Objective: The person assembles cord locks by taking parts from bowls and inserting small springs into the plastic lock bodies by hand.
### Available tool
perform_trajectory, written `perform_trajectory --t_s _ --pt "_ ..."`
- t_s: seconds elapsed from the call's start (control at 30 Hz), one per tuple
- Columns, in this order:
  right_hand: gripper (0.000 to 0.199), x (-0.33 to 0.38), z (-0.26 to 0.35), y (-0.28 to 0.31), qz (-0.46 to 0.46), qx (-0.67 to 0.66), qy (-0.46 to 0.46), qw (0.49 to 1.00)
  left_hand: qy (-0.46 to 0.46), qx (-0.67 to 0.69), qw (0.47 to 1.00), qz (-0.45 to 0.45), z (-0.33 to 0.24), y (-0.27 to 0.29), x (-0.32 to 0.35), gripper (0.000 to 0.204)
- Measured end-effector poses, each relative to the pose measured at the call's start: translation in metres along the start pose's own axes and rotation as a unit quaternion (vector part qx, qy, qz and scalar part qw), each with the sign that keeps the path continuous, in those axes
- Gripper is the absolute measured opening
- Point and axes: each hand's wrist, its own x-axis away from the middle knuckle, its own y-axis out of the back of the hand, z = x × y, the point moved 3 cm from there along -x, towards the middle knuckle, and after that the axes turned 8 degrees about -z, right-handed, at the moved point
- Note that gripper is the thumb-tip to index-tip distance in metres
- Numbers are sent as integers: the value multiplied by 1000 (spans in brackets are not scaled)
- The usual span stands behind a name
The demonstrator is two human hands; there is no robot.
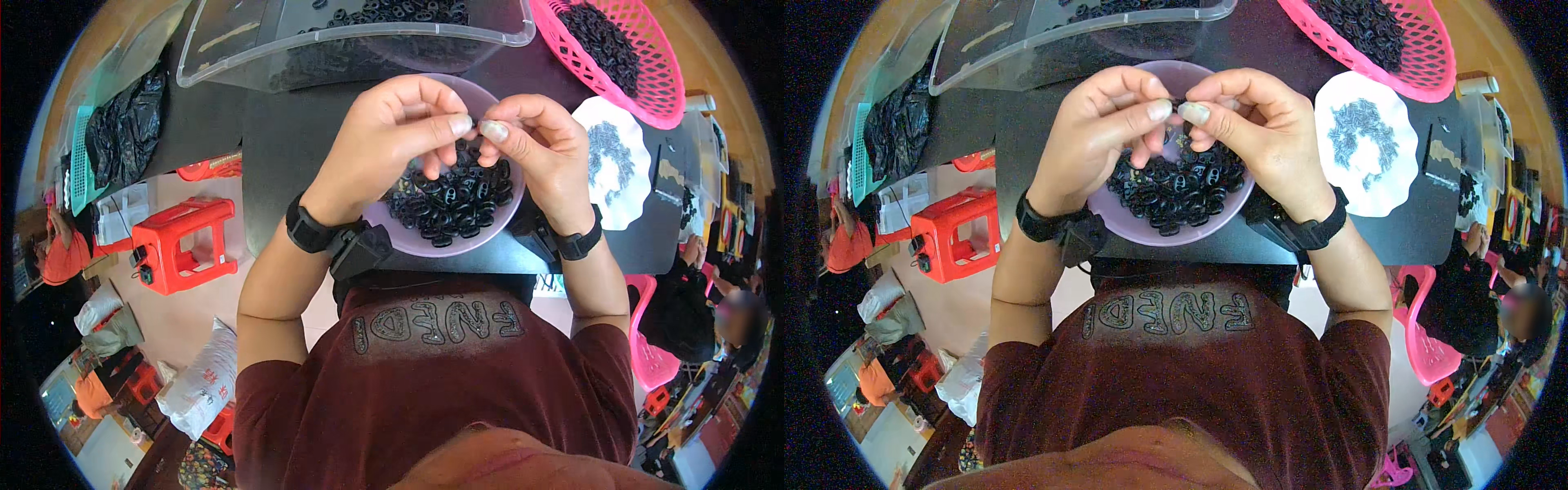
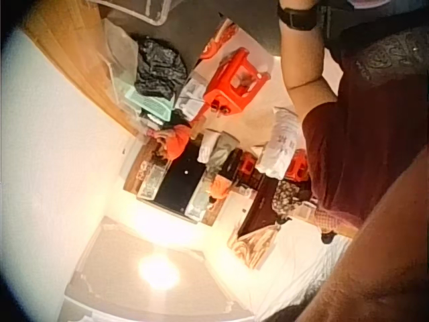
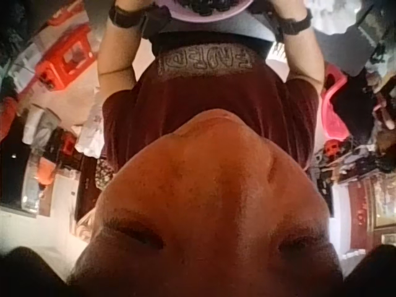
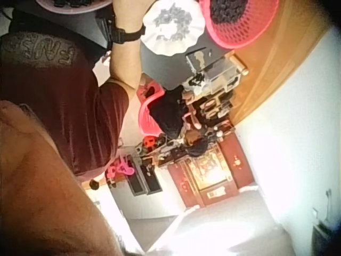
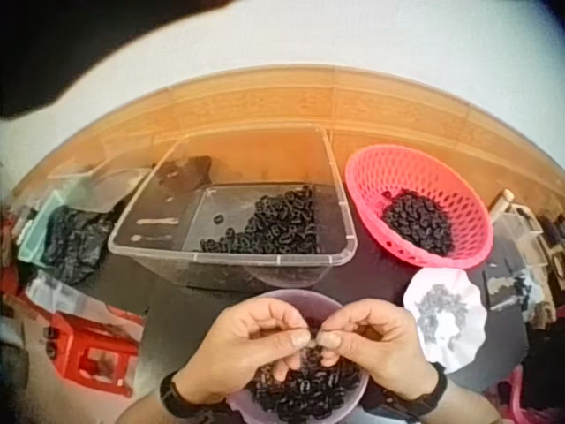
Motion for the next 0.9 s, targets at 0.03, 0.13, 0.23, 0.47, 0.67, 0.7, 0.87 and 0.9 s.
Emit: perform_trajectory --t_s 0.03,0.13,0.23,0.47,0.67,0.7,0.87,0.9 --pt "17 1 -1 -1 3 2 0 1000 -2 53 999 -7 0 1 0 11" --pt "16 3 1 -1 -1 37 41 998 9 111 994 -2 -4 2 -1 13" --pt "15 5 6 -6 -4 64 107 992 7 111 994 0 -3 -3 1 15" --pt "14 7 11 -5 -34 143 197 969 16 86 996 21 -3 -3 3 15" --pt "14 6 11 -6 -35 147 215 965 7 100 995 14 -2 -3 2 16" --pt "14 6 11 -6 -34 143 214 966 8 116 993 19 -3 -3 2 17" --pt "15 5 10 -7 -32 101 204 973 13 140 990 19 -4 -2 3 19" --pt "15 5 10 -7 -25 106 213 971 15 143 989 21 -4 -2 4 19"
